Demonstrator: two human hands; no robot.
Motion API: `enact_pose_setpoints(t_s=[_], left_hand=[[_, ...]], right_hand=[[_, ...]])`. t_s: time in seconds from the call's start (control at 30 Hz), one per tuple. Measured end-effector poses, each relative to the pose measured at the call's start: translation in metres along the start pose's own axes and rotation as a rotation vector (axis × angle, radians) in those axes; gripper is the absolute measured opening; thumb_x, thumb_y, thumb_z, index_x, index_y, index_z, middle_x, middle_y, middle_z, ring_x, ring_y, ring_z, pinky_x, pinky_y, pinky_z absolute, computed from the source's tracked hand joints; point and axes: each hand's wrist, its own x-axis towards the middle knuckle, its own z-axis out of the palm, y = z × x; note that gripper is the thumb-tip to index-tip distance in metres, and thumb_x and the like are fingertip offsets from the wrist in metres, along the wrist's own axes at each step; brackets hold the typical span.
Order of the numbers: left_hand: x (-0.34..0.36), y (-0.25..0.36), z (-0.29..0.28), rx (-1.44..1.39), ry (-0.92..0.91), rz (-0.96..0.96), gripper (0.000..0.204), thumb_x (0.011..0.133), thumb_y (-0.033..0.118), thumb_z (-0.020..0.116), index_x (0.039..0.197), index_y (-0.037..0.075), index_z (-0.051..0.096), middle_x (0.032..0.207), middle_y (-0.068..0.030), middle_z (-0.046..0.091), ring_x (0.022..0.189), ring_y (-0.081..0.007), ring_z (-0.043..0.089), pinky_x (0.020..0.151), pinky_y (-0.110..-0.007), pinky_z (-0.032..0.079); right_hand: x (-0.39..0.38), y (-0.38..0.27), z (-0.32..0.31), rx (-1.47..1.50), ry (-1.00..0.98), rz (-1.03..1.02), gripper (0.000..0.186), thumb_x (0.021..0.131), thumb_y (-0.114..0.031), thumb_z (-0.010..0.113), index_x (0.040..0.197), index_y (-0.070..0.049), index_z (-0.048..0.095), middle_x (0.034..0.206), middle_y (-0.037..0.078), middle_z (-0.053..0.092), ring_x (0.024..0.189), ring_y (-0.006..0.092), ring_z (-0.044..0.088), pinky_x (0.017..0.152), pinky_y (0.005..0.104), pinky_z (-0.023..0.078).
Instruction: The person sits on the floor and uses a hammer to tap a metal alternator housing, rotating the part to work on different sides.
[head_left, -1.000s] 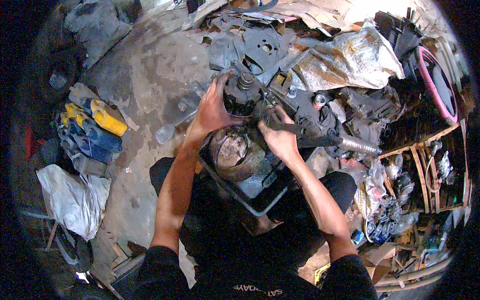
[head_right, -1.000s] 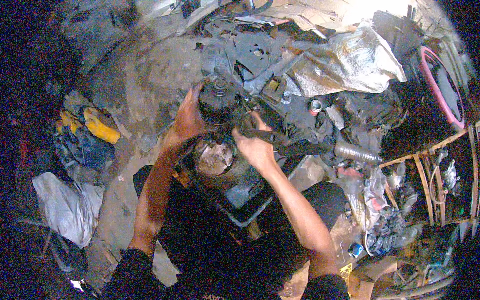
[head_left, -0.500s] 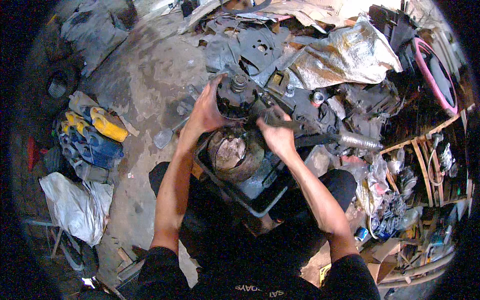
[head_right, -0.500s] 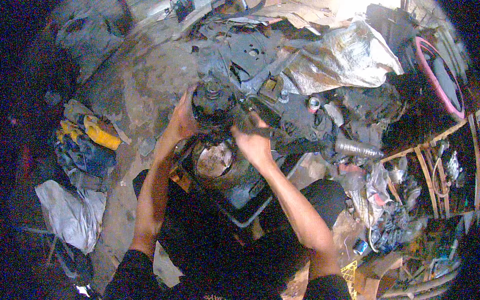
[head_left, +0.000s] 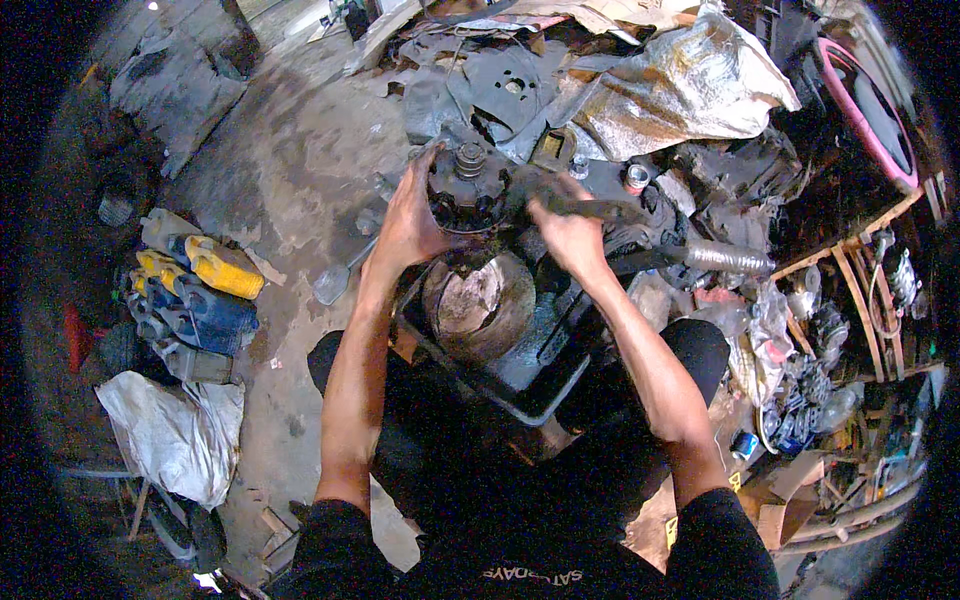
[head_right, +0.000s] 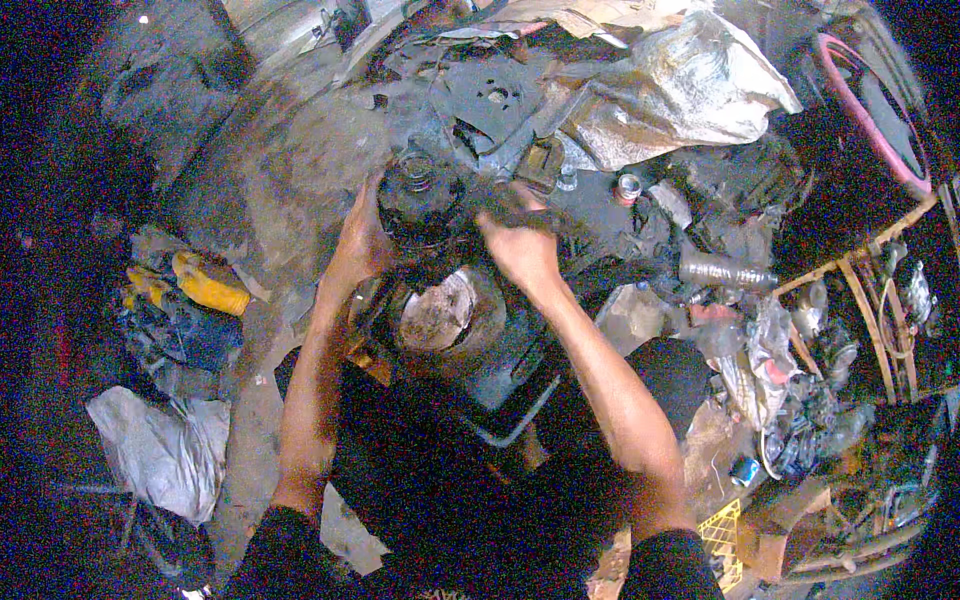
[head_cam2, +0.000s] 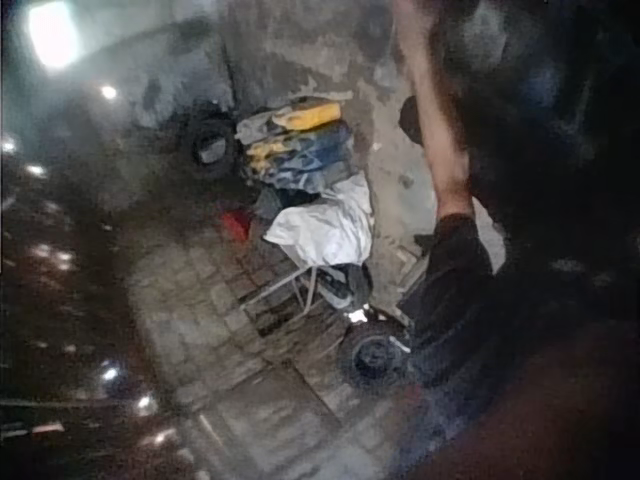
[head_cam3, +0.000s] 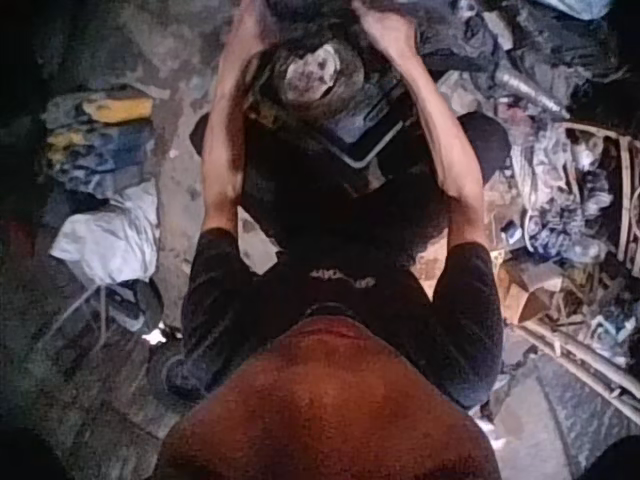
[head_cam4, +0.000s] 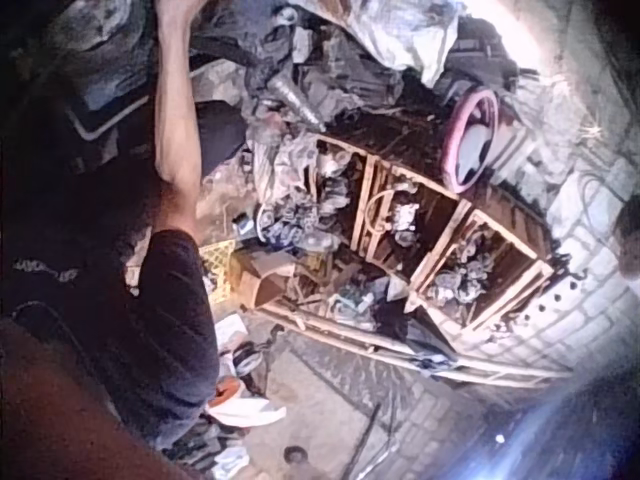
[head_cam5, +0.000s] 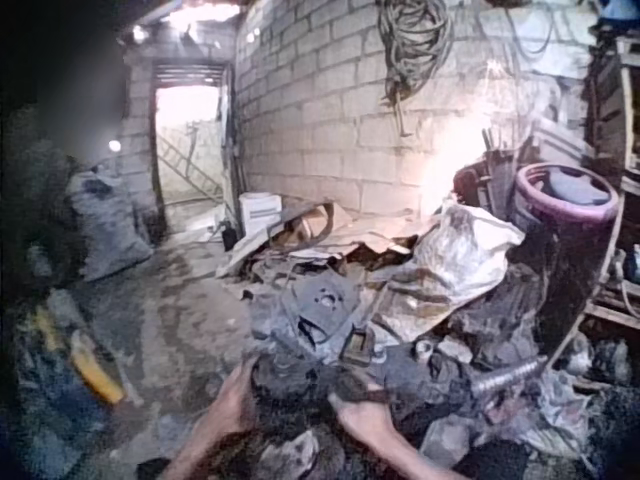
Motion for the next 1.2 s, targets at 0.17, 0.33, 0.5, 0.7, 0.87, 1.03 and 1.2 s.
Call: enact_pose_setpoints(t_s=[0.17, 0.33, 0.5, 0.7, 0.87, 1.03, 1.2], left_hand=[[-0.002, -0.005, -0.002, -0.068, -0.031, -0.006, 0.112, 0.042, 0.023, 0.092, 0.136, 0.000, 0.034, 0.131, -0.0218, 0.048, 0.124, -0.0368, 0.046, 0.103, -0.042, 0.038], [0.004, -0.003, 0.004, -0.023, -0.044, -0.031, 0.112, 0.042, 0.022, 0.092, 0.135, 0.000, 0.034, 0.131, -0.0207, 0.048, 0.123, -0.0370, 0.046, 0.103, -0.042, 0.039], [-0.004, -0.009, -0.003, 0.005, -0.014, 0.011, 0.112, 0.043, 0.021, 0.092, 0.135, -0.001, 0.033, 0.132, -0.0219, 0.047, 0.123, -0.0375, 0.046, 0.102, -0.042, 0.039], [-0.002, -0.004, -0.003, -0.049, -0.039, -0.016, 0.112, 0.043, 0.022, 0.092, 0.136, -0.003, 0.033, 0.133, -0.0231, 0.046, 0.125, -0.0385, 0.044, 0.105, -0.042, 0.037], [0.003, -0.006, 0.002, -0.003, -0.047, -0.034, 0.109, 0.046, 0.023, 0.091, 0.136, -0.004, 0.034, 0.134, -0.0242, 0.045, 0.126, -0.0382, 0.044, 0.105, -0.042, 0.037], [-0.003, -0.003, -0.001, -0.040, -0.001, -0.062, 0.108, 0.045, 0.024, 0.091, 0.135, -0.003, 0.036, 0.133, -0.0233, 0.046, 0.126, -0.0378, 0.043, 0.105, -0.041, 0.035], [-0.005, -0.006, -0.003, 0.011, -0.035, -0.043, 0.108, 0.045, 0.023, 0.091, 0.135, -0.002, 0.036, 0.133, -0.0222, 0.046, 0.126, -0.0376, 0.043, 0.105, -0.041, 0.036]], right_hand=[[-0.012, 0.003, -0.006, -0.171, -0.204, -0.295, 0.040, 0.076, -0.018, 0.068, 0.110, 0.002, 0.059, 0.094, 0.018, 0.067, 0.090, 0.0298, 0.066, 0.081, 0.0362, 0.052], [-0.011, 0.030, 0.004, -0.301, -0.172, -0.190, 0.050, 0.072, -0.020, 0.071, 0.115, 0.000, 0.057, 0.104, 0.021, 0.065, 0.097, 0.0350, 0.063, 0.089, 0.0382, 0.049], [-0.005, -0.014, -0.005, 0.139, 0.000, -0.036, 0.027, 0.082, -0.011, 0.064, 0.105, 0.001, 0.057, 0.093, 0.013, 0.067, 0.085, 0.0206, 0.063, 0.078, 0.0341, 0.050], [-0.015, 0.020, -0.002, -0.047, -0.212, -0.281, 0.029, 0.079, -0.012, 0.064, 0.105, 0.000, 0.058, 0.085, 0.014, 0.065, 0.081, 0.0225, 0.063, 0.075, 0.0353, 0.048], [-0.017, 0.030, 0.014, -0.304, 0.206, -0.286, 0.033, 0.081, -0.019, 0.065, 0.106, 0.001, 0.058, 0.093, 0.016, 0.067, 0.089, 0.0265, 0.065, 0.081, 0.0369, 0.048], [-0.003, -0.004, -0.004, 0.040, -0.105, 0.024, 0.035, 0.081, -0.019, 0.063, 0.109, 0.000, 0.059, 0.099, 0.020, 0.066, 0.095, 0.0323, 0.064, 0.084, 0.0371, 0.049], [-0.012, 0.005, -0.001, -0.043, -0.153, 0.025, 0.040, 0.079, -0.017, 0.065, 0.113, 0.003, 0.056, 0.102, 0.020, 0.066, 0.095, 0.0295, 0.065, 0.083, 0.0369, 0.049]])
